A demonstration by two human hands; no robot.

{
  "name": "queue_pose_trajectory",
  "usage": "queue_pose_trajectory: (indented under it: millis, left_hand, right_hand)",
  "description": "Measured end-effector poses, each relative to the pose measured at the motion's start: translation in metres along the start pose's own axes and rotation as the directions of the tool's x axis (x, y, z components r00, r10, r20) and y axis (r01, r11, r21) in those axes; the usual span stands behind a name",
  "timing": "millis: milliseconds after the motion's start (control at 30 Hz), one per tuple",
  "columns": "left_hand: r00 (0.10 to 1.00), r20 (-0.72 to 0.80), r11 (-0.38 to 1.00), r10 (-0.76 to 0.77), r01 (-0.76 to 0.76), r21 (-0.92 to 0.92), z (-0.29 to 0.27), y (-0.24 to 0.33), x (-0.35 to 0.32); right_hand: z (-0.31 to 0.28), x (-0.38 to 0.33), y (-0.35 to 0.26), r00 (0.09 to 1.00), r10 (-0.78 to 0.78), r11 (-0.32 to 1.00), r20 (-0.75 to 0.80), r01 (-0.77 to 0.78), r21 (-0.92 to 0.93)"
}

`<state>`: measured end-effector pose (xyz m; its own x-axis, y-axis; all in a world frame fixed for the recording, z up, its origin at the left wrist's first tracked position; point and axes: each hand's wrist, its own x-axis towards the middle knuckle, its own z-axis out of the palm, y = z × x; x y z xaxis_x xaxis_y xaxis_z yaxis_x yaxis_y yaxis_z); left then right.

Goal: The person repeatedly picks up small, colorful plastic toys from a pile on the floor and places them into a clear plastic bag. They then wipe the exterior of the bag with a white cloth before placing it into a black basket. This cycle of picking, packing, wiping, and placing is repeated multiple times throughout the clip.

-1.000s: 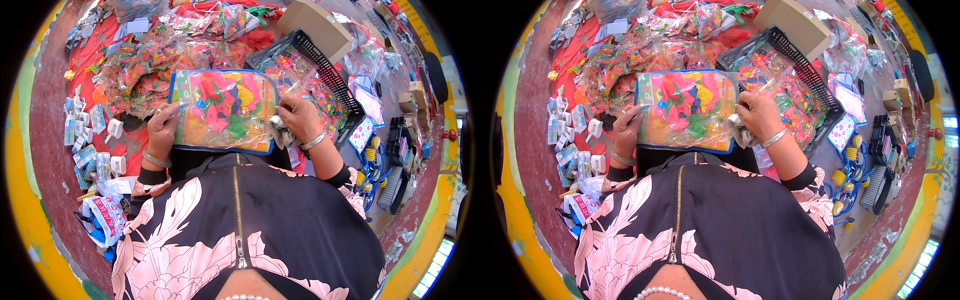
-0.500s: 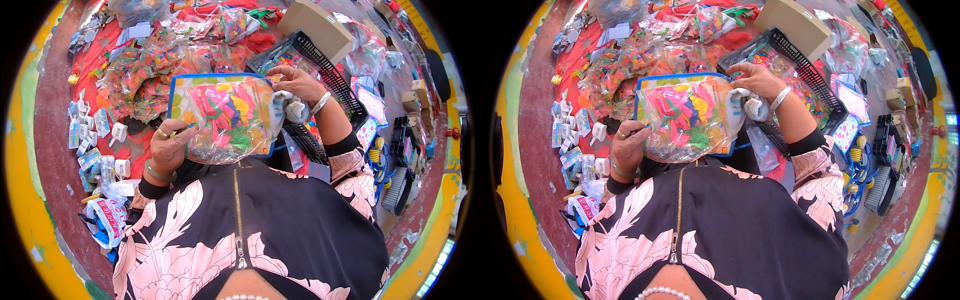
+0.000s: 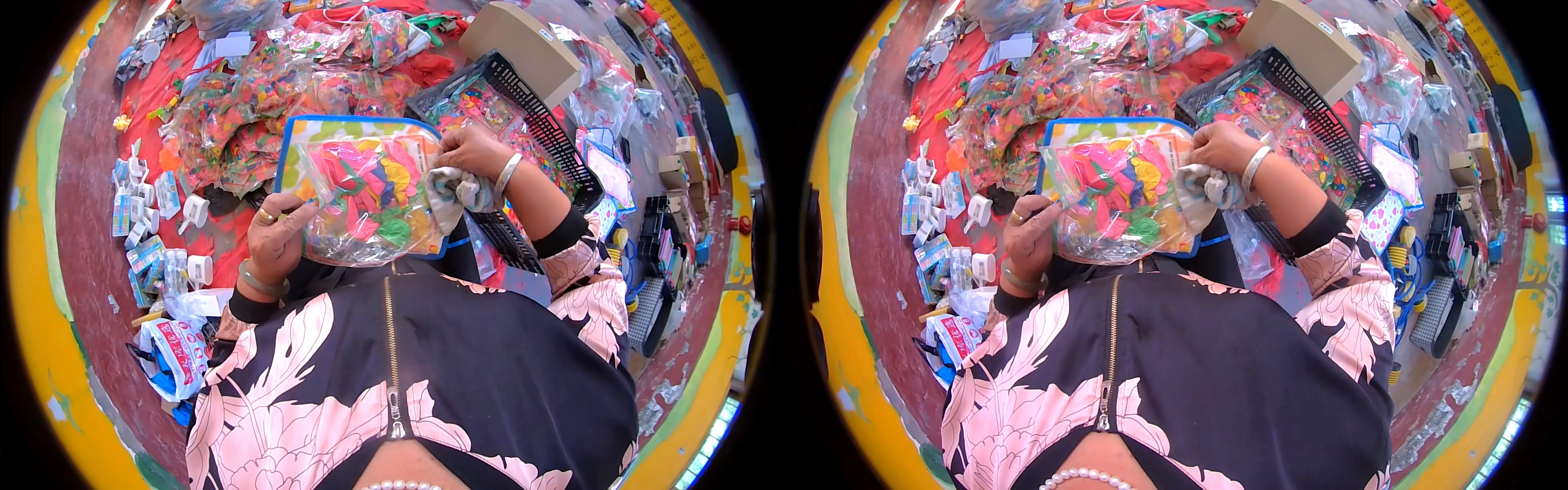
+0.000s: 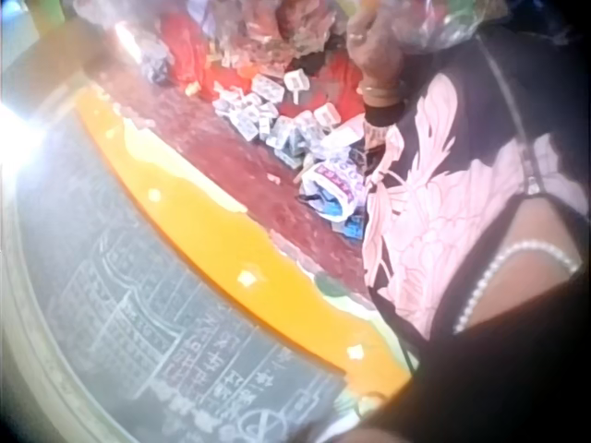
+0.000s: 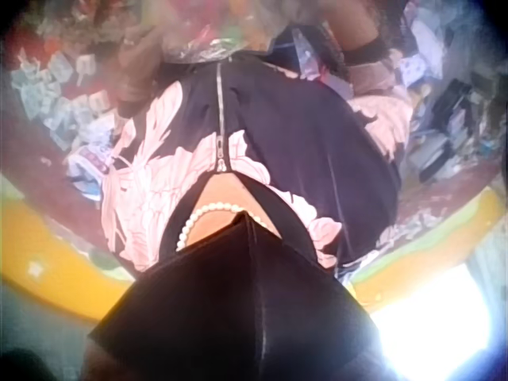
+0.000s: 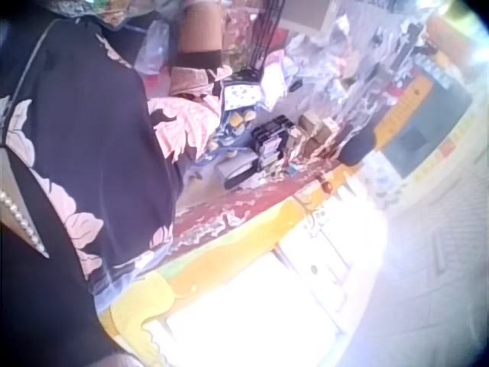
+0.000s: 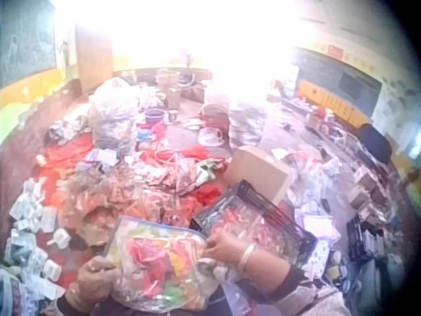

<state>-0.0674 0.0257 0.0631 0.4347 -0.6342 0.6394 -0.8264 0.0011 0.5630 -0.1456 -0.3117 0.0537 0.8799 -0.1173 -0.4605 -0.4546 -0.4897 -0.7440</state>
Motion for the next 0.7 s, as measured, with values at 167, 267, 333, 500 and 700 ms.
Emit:
queue_pose_trajectory:
  millis: [167,267,333,500,700]
  left_hand:
    - [0.999,-0.038,1.000,-0.015,0.016,0.013,0.005,-0.008,0.000]
    - [0.991,-0.063,0.993,-0.117,0.117,-0.014,0.007,-0.008,0.002]
    - [0.963,-0.065,0.965,-0.260,0.256,-0.063,0.010,-0.011,0.003]
    - [0.820,0.131,0.749,-0.557,0.564,-0.347,0.027,-0.037,0.008]
    - [0.813,0.178,0.762,-0.554,0.582,-0.286,0.032,-0.044,0.010]
  right_hand:
    - [0.018,-0.022,0.004,0.997,0.069,0.983,-0.046,-0.060,0.171]
    - [0.014,-0.043,-0.001,0.998,-0.043,0.909,-0.037,0.054,0.412]
    - [0.004,-0.064,-0.015,0.993,-0.045,0.823,-0.110,0.099,0.559]
    - [-0.047,-0.114,-0.048,0.948,-0.200,0.707,-0.248,0.314,0.633]
    - [-0.127,-0.157,-0.024,0.900,-0.086,0.748,-0.428,0.342,0.568]
